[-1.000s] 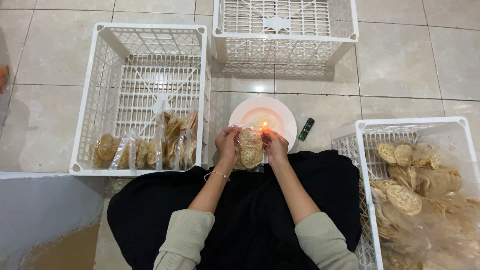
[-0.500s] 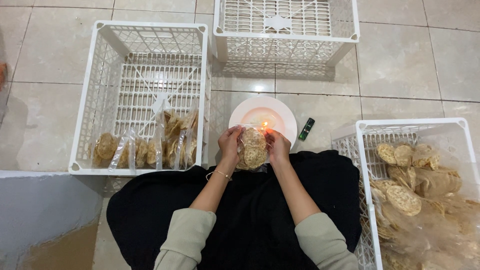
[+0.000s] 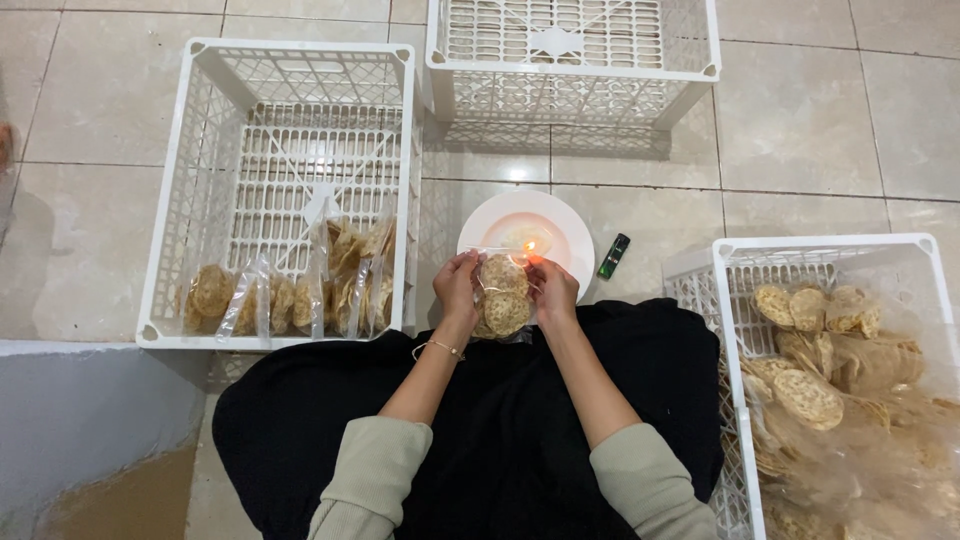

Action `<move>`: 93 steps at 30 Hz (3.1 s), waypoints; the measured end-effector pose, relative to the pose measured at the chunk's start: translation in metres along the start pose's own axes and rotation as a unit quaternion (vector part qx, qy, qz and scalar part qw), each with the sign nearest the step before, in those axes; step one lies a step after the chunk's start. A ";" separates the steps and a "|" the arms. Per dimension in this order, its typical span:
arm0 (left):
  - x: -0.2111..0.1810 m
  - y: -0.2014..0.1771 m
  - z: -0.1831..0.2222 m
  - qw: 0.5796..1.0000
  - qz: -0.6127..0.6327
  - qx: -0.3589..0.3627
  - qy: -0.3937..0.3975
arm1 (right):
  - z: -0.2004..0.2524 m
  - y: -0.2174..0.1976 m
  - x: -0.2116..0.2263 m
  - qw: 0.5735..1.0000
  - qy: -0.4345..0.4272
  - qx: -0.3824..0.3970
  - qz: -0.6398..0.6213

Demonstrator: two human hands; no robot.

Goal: Sealing plastic bags containing food items using a candle flame

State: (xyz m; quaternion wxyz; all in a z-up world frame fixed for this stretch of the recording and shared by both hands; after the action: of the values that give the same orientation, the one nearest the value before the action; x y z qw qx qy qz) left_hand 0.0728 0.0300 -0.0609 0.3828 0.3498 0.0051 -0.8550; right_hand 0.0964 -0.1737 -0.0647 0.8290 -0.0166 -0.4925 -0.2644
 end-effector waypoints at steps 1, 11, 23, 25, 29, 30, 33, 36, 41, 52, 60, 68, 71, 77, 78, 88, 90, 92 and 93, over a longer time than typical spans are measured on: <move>0.003 -0.001 -0.006 1.000 0.000 0.000 0.000 | 0.000 0.000 0.000 1.000 0.000 0.000 -0.001; 0.015 -0.020 -0.032 0.998 0.065 -0.023 0.001 | 0.003 0.007 -0.005 1.000 0.006 0.026 0.005; 0.006 -0.028 -0.020 0.997 0.056 -0.052 0.026 | 0.017 0.017 0.001 0.999 0.008 0.043 -0.005; 0.004 -0.025 -0.012 0.996 0.056 -0.056 0.032 | 0.022 0.017 0.003 0.999 0.006 0.044 -0.002; 0.006 -0.025 -0.011 0.996 0.027 -0.068 0.052 | 0.023 0.013 -0.001 0.999 0.005 0.041 -0.011; 0.009 -0.027 -0.017 0.996 0.018 -0.072 0.057 | 0.020 0.011 -0.005 0.999 0.004 0.040 -0.016; 0.011 -0.025 -0.022 0.994 0.038 -0.066 0.080 | 0.019 0.006 -0.004 0.999 -0.026 0.044 -0.006; 0.006 -0.025 -0.006 0.993 0.039 -0.060 0.091 | 0.021 0.003 0.000 0.997 -0.055 0.047 -0.005; 0.000 -0.019 0.015 0.991 0.053 -0.058 0.106 | 0.042 0.008 0.027 0.992 -0.112 0.043 0.026; 0.013 -0.035 0.009 0.986 0.106 -0.073 0.107 | 0.053 0.013 0.035 0.984 -0.149 0.073 0.067; 0.023 -0.043 0.004 0.986 0.103 -0.066 0.109 | 0.057 0.018 0.031 0.988 -0.109 0.109 0.029; 0.021 -0.042 0.009 0.985 0.109 -0.054 0.118 | 0.046 0.013 0.025 0.988 -0.108 0.104 0.035; 0.019 -0.044 0.012 0.987 0.099 -0.059 0.115 | 0.040 0.012 0.017 0.988 -0.110 0.103 0.043; 0.017 -0.038 0.019 0.993 0.057 -0.056 0.092 | 0.050 0.009 0.029 0.987 -0.121 0.090 0.048; 0.017 -0.038 0.021 0.994 0.047 -0.051 0.084 | 0.055 0.010 0.034 0.987 -0.125 0.088 0.048; 0.015 -0.032 0.021 0.991 0.049 -0.045 0.117 | 0.034 0.001 0.021 0.986 -0.137 0.087 0.028; 0.011 -0.029 0.026 0.989 0.054 -0.037 0.131 | 0.029 -0.005 0.019 0.986 -0.145 0.079 0.035; 0.011 -0.029 0.026 0.989 0.053 -0.043 0.134 | 0.037 -0.003 0.030 0.985 -0.145 0.086 0.044; 0.011 -0.031 0.027 0.988 0.052 -0.050 0.137 | 0.042 -0.001 0.035 0.984 -0.144 0.095 0.052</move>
State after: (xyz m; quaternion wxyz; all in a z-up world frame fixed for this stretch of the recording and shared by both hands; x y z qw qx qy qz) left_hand 0.0315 0.0371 -0.0555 0.4391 0.4437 0.0820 -0.7769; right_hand 0.0749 -0.1775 -0.0147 0.7598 -0.0010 -0.6281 -0.1680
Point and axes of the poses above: each hand's wrist, its own z-axis away from the middle knuckle, its own y-axis out of the palm, x = y × z, the point moved 10 cm from there along -z, towards the middle knuckle, and after that the axes turned 11 degrees about -y, right-handed, at the moved point
